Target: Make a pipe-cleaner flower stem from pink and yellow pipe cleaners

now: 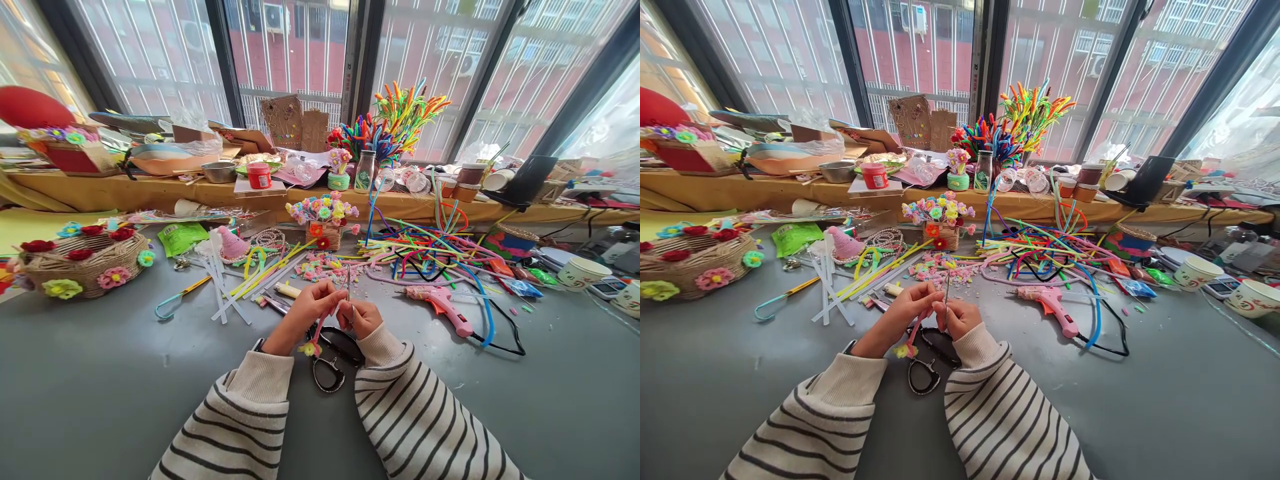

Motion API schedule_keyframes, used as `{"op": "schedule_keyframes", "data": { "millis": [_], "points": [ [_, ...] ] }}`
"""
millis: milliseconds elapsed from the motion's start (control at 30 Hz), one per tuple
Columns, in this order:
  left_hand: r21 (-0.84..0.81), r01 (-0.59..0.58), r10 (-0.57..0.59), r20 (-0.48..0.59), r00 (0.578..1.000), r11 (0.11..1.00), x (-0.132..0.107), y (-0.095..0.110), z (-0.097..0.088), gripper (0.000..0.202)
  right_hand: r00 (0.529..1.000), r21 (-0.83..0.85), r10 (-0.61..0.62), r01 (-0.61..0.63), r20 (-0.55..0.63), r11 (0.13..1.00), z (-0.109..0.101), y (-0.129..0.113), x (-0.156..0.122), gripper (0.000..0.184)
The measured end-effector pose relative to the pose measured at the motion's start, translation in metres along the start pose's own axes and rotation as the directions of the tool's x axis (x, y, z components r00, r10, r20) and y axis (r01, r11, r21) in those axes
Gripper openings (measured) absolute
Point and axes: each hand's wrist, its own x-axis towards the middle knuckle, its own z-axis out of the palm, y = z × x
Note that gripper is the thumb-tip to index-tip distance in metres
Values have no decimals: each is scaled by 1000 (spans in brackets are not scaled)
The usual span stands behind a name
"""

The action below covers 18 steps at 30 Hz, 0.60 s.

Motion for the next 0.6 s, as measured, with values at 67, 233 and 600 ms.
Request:
{"op": "schedule_keyframes", "data": {
  "millis": [67, 233, 600],
  "points": [
    [-4, 15, -15, -18, 1000, 1000, 0, 0, 0, 28, 1000, -4, 15, -15, -12, 1000, 0, 0, 0, 56],
    [-59, 36, -36, -5, 999, 998, -1, 1, 1, 27, 1000, 29, 7, -7, 13, 1000, 2, 3, 0, 57],
    [-71, 41, -37, 51, 998, 997, -1, 1, 1, 23, 1000, 34, 29, -29, -8, 999, 3, 4, 0, 56]
  ]
}}
